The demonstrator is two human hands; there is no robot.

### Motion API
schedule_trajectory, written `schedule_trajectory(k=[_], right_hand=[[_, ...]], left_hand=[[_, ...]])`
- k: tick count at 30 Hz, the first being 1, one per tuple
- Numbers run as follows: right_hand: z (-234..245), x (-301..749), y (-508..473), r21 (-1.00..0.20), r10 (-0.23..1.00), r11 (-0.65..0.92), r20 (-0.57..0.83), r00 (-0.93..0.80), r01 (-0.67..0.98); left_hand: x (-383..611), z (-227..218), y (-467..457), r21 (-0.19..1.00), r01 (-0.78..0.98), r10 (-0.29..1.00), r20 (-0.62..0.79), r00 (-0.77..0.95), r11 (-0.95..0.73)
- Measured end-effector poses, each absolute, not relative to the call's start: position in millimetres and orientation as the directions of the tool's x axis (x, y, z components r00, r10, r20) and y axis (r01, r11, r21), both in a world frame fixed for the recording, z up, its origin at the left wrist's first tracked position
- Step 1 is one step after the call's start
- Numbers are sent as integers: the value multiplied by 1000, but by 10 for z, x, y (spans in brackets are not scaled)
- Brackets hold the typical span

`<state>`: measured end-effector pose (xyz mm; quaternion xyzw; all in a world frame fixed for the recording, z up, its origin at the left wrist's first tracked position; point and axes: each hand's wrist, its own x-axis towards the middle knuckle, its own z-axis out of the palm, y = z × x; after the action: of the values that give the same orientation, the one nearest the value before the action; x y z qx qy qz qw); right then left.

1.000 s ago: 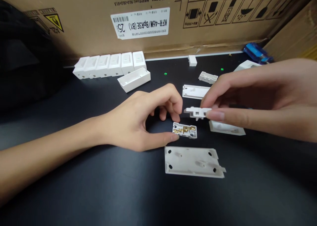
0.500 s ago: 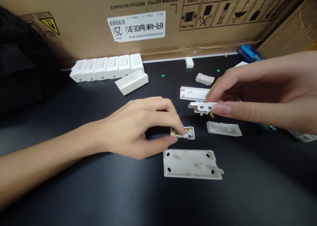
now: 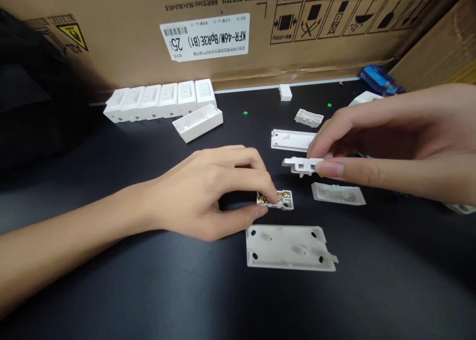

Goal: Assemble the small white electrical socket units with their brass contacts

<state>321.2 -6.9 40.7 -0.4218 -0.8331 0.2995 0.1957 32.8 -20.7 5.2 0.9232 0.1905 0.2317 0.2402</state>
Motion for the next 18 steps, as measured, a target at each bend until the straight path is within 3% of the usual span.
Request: schedule_trajectory(k=[18], right_hand=[[380, 3213, -51, -668, 798, 485, 74, -598, 564]], left_hand=[[320, 47, -199, 543, 226, 460, 347, 817, -809]])
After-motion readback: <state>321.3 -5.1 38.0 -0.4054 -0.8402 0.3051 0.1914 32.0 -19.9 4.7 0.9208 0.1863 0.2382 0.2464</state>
